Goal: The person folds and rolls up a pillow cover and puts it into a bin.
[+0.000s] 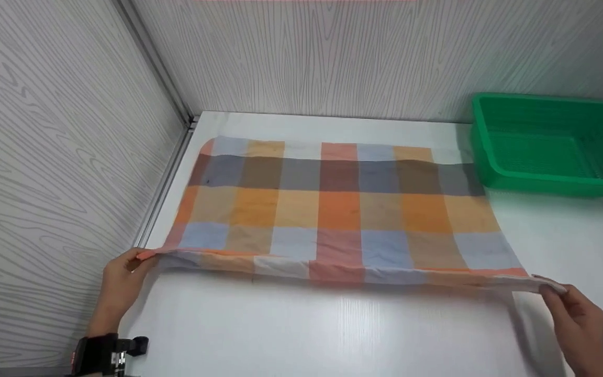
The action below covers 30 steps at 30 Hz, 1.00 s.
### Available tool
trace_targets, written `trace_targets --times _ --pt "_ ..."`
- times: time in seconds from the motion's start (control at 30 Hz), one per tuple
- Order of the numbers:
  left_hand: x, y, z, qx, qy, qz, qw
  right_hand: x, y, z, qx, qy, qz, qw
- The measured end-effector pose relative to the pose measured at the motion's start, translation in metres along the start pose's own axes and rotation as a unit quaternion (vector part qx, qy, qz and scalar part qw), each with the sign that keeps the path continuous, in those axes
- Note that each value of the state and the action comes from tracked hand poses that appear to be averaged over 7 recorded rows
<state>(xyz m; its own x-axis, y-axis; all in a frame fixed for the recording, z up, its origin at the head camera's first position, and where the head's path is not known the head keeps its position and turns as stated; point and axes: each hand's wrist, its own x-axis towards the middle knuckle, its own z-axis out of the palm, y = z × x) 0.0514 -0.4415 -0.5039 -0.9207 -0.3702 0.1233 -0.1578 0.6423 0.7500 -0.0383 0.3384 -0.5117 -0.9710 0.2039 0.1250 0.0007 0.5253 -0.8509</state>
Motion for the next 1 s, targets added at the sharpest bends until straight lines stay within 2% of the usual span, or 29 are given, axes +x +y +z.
trace_targets --times 0.1,0.23,0.33,0.5,0.7,0.83,0.93,1.0 --pt "0.004 0.008 -0.003 -0.025 0.017 -0.015 0.9994 0.003 -0.005 0.000 0.038 0.039 0.017 0.998" --pt "0.008 0.015 -0.003 -0.071 0.070 -0.013 0.9949 0.006 -0.009 0.001 0.052 0.071 0.026 0.996" --pt "0.010 0.018 -0.001 -0.090 0.108 -0.004 0.9900 0.007 -0.009 0.002 0.040 0.070 0.022 0.996" --pt "0.008 0.024 -0.001 -0.092 0.146 0.002 0.9850 0.007 -0.008 0.003 0.013 0.048 0.032 0.998" --pt "0.008 0.036 -0.003 -0.107 0.171 0.033 0.9789 0.007 -0.012 0.000 -0.030 0.047 0.072 0.996" --pt "0.013 0.037 -0.004 -0.092 0.180 0.038 0.9786 0.006 -0.016 -0.003 -0.038 0.041 0.095 0.994" --pt "0.017 0.040 -0.004 -0.090 0.177 0.044 0.9791 0.007 -0.018 -0.006 -0.038 0.045 0.096 0.994" --pt "0.019 0.047 -0.004 -0.096 0.176 0.053 0.9783 0.010 -0.019 -0.007 -0.032 0.051 0.086 0.995"
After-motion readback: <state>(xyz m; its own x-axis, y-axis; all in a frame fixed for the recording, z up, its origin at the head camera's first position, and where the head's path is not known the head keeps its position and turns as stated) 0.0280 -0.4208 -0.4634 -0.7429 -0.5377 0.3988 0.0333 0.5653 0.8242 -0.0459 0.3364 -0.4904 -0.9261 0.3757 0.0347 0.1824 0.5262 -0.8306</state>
